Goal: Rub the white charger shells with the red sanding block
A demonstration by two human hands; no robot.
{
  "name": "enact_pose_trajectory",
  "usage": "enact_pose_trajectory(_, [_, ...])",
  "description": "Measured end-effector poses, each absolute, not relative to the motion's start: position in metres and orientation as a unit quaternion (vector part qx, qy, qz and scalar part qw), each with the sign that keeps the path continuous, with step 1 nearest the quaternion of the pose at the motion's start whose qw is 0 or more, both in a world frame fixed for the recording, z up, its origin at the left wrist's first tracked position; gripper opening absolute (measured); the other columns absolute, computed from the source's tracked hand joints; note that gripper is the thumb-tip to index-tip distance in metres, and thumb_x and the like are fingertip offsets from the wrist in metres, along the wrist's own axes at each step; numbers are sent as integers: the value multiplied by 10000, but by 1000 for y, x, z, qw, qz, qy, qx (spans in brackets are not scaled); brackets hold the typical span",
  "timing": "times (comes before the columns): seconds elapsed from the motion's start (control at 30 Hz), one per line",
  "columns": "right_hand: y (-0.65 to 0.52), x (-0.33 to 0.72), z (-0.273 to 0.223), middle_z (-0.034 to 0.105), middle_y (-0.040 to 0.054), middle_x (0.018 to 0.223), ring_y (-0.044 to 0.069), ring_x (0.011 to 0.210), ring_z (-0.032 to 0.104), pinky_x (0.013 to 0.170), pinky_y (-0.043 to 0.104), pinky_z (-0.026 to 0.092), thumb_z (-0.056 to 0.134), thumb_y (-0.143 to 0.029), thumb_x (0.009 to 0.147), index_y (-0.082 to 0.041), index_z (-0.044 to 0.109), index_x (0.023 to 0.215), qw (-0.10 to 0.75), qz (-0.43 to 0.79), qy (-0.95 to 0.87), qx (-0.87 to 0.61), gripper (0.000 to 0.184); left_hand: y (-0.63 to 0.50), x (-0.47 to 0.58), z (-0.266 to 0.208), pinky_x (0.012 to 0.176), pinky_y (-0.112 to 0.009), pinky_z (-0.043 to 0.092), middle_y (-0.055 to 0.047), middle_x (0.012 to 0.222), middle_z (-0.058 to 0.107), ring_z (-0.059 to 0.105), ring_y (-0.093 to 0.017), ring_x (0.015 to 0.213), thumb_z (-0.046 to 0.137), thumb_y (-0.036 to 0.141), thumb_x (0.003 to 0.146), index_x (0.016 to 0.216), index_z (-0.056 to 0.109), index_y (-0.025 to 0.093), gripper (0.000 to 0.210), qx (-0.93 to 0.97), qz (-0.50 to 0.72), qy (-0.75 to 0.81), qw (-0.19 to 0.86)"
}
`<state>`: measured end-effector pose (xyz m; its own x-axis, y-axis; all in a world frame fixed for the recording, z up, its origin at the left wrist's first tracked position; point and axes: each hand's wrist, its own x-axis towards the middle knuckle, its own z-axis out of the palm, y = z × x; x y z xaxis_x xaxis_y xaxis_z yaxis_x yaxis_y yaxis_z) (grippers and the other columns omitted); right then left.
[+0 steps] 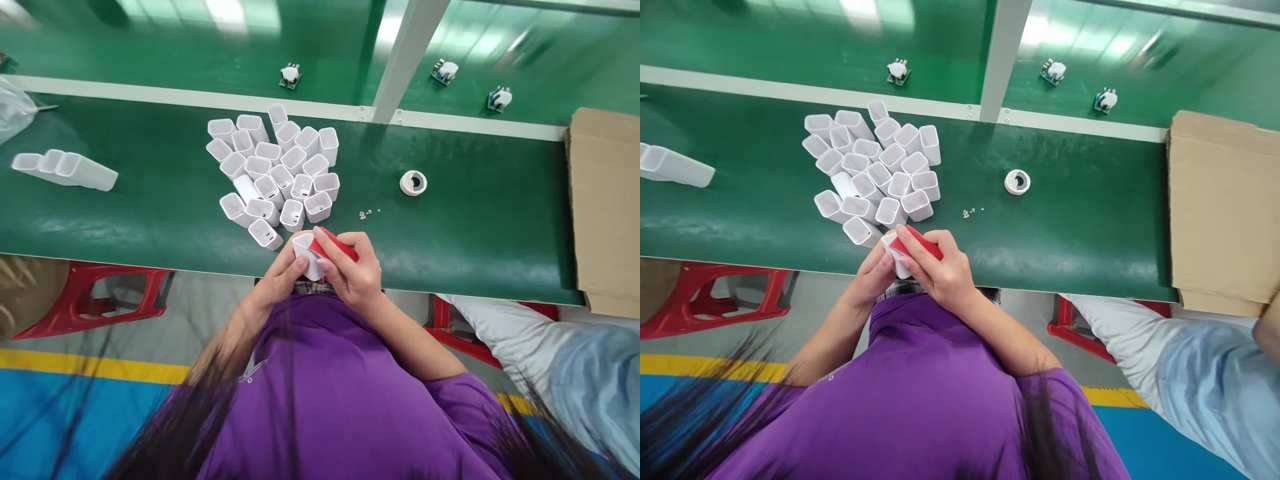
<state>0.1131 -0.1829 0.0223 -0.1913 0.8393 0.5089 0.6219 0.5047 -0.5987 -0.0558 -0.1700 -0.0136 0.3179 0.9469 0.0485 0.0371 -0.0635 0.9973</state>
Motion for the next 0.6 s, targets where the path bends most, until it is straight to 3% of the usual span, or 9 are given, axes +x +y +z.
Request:
enact_pose_trajectory(0.1, [-179,114,15,642,83,983,150,849,628,750,236,569,393,-409,1047,-225,715,1271,414,121,-782,-450,433,-168,-53,-7,528,-264,507,-52,862,691,653,-165,650,579,651,872,1184,569,186,561,463,451,330,688])
enact_pose_trajectory(0.23, [-166,121,11,607,61,945,145,838,618,760,247,557,432,-365,1041,-238,711,1270,438,129,-751,-477,383,-161,-47,1,356,-209,318,45,547,580,436,-81,345,657,625,821,1039,575,184,498,408,470,233,747])
enact_pose_trajectory(0.37, [-161,122,22,613,76,974,179,880,612,810,308,550,469,-369,1022,-201,639,1362,497,183,-728,-435,415,-155,-46,5,321,-211,297,54,493,566,394,-89,295,648,636,799,1008,584,185,502,377,450,245,772])
enact_pose_trajectory(0.47, [-161,117,28,636,73,1005,194,898,616,847,345,546,538,-392,984,-202,573,1418,483,301,-723,-392,475,-156,-46,4,303,-223,312,45,476,559,439,-119,304,647,658,764,950,580,180,517,377,433,264,775])
enact_pose_trajectory(0.6, [-159,118,27,621,36,916,165,833,613,817,323,536,553,-385,979,-213,690,1223,445,441,-684,-373,329,-159,-48,1,342,-221,337,32,568,575,484,-112,376,673,637,741,985,580,181,525,372,427,307,765])
